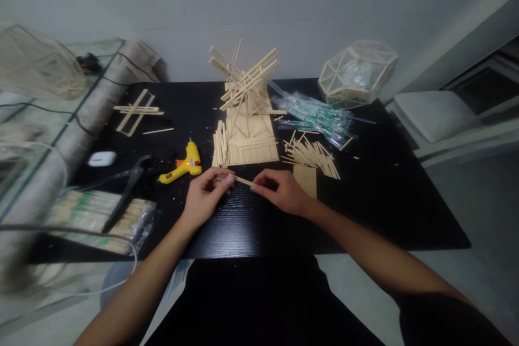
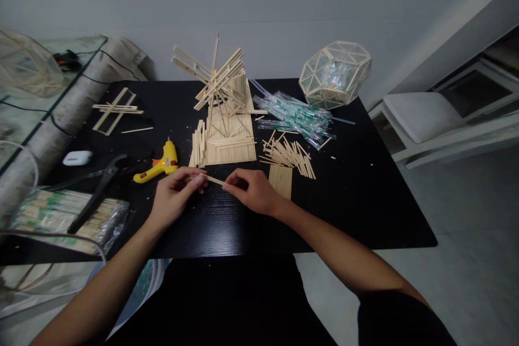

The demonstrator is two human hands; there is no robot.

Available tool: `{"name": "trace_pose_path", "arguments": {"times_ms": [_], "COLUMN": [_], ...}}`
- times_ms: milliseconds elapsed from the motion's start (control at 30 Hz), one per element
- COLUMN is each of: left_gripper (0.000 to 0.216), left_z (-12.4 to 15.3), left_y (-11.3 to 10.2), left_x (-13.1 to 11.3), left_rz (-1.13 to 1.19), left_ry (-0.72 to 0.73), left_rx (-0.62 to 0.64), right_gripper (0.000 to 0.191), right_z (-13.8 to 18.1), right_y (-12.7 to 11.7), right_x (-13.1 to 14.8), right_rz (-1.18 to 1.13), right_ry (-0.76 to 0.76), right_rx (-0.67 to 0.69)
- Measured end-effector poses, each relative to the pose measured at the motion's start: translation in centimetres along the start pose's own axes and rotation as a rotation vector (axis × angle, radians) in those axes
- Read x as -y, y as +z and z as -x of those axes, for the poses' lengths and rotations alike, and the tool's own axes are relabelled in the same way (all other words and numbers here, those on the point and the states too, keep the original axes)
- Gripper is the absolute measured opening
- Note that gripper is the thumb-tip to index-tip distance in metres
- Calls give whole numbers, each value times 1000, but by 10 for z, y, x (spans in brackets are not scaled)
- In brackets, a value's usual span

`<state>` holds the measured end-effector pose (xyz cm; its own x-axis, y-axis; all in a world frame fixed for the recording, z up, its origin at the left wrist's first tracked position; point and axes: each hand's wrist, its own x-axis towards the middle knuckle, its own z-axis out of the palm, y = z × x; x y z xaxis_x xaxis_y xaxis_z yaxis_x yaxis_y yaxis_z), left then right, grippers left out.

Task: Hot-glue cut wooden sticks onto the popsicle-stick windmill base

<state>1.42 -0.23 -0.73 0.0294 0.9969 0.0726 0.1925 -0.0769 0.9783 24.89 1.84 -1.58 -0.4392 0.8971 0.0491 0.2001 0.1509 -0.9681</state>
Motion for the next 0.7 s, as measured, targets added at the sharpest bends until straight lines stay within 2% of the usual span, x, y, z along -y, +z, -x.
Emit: {"name": "trace_pose_path", "arguments": {"times_ms": [167,567,700], "left_gripper": [25,25,26], "left_z": [1,1,3], "left_y": [0,2,3], "left_x": [7,6,8], "left_rz": [7,31,7], "left_ry": [-27,-40,-22], "left_rx": [63,60,124], "right_gripper": [13,14,18], "right_z": [0,1,1], "right_y": [1,0,2], "right_x": [1,3,4], "right_rz": [24,52,54], "right_ry": [-11,-23,-41], "right_rx": [25,35,59]}}
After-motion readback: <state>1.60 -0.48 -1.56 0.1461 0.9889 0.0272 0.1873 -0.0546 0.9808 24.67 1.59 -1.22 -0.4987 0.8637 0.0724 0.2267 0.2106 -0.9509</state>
